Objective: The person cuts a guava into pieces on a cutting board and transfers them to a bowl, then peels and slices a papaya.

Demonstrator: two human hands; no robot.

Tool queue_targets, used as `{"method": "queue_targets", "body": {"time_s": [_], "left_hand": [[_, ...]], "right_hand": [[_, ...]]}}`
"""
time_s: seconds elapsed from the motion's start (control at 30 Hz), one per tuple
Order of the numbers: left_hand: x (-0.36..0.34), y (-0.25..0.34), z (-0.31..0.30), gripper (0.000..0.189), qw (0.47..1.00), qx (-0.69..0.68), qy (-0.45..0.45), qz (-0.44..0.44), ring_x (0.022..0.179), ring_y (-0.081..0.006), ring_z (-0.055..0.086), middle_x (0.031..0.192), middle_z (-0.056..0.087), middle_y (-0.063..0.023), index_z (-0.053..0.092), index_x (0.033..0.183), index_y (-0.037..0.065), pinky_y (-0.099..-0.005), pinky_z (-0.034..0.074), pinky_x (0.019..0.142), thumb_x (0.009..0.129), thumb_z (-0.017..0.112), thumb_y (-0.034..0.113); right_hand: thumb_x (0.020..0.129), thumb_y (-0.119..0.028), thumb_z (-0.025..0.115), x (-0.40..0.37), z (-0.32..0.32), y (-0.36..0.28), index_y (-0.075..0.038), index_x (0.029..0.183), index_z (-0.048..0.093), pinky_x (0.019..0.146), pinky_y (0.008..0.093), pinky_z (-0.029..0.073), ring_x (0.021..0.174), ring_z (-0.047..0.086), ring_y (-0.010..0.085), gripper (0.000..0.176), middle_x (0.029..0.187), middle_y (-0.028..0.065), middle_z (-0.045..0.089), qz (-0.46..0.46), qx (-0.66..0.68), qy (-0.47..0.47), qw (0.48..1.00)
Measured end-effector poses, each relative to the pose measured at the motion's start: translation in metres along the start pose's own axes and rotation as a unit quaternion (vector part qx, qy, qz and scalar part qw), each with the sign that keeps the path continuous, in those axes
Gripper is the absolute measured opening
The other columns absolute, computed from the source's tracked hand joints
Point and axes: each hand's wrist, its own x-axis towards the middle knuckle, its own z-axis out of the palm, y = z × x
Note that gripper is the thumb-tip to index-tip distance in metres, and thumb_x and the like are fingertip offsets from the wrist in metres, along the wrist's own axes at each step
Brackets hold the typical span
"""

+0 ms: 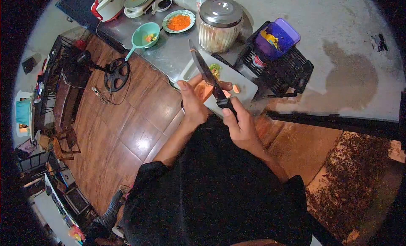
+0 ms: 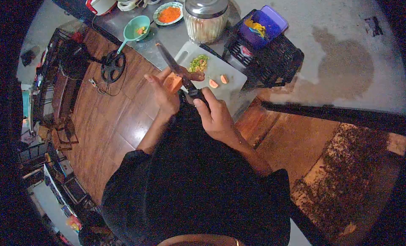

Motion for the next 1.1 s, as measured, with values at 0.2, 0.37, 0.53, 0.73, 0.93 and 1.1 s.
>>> {"method": "queue_targets", "body": {"time_s": [0.2,0.37,0.53,0.73,0.93,1.1], "left_hand": [[0.000,-0.003,-0.001,0.104,0.999,-0.018,0.000,-0.028,0.090,-0.0299,0.065,0.094,0.066,-0.0241,0.053,0.108,-0.009,-0.0386,0.050,0.085,0.082,0.005,0.080],[0.003,-0.009,0.006,0.095,0.999,0.016,0.028,0.014,0.089,-0.0295,0.066,0.092,0.067,-0.0233,0.053,0.103,-0.008,-0.0372,0.051,0.084,0.088,0.007,0.074],[0.002,-0.008,0.004,0.091,0.999,0.012,0.030,-0.007,0.088,-0.0301,0.066,0.090,0.067,-0.0236,0.054,0.099,-0.008,-0.0380,0.051,0.084,0.090,0.008,0.071],[0.000,-0.005,0.007,0.093,0.998,-0.020,0.035,-0.038,0.087,-0.0311,0.066,0.091,0.066,-0.0242,0.054,0.099,-0.009,-0.0393,0.051,0.085,0.090,0.008,0.071],[0.001,-0.009,0.002,0.092,0.997,-0.019,0.028,-0.074,0.088,-0.0309,0.065,0.095,0.065,-0.0226,0.053,0.100,-0.007,-0.0402,0.049,0.087,0.089,0.010,0.073],[0.006,-0.023,0.002,0.091,0.992,-0.029,0.021,-0.121,0.089,-0.0318,0.065,0.091,0.065,-0.0195,0.053,0.096,-0.004,-0.0400,0.049,0.086,0.088,0.010,0.075]], "right_hand": [[0.096,-0.019,0.049,0.000,0.002,0.002,-0.001,0.100,0.046,0.060,0.0444,0.044,0.075,0.060,0.0451,0.019,0.072,0.0236,0.058,0.033,0.020,-0.009,0.999],[0.096,-0.020,0.049,0.000,0.004,-0.005,-0.001,0.099,0.047,0.059,0.0453,0.043,0.077,0.060,0.0450,0.019,0.072,0.0235,0.059,-0.025,-0.126,0.084,0.988],[0.097,-0.020,0.048,0.001,0.006,0.011,-0.002,0.096,0.047,0.055,0.0404,0.041,0.059,0.057,0.0353,0.019,0.062,0.0169,0.053,0.018,0.026,0.025,0.999],[0.098,-0.022,0.047,0.000,0.001,0.009,-0.002,0.092,0.047,0.052,0.0317,0.039,0.054,0.046,0.0111,0.021,0.059,0.0032,0.047,0.064,0.122,-0.031,0.990],[0.098,-0.020,0.047,0.000,0.000,0.008,-0.002,0.094,0.048,0.052,0.0327,0.040,0.054,0.050,0.0150,0.019,0.060,0.0057,0.049,0.114,0.199,-0.058,0.972],[0.098,-0.019,0.046,0.000,0.007,0.011,-0.001,0.101,0.050,0.055,0.0375,0.041,0.058,0.057,0.0259,0.018,0.065,0.0142,0.054,0.026,0.006,0.038,0.999]]}}
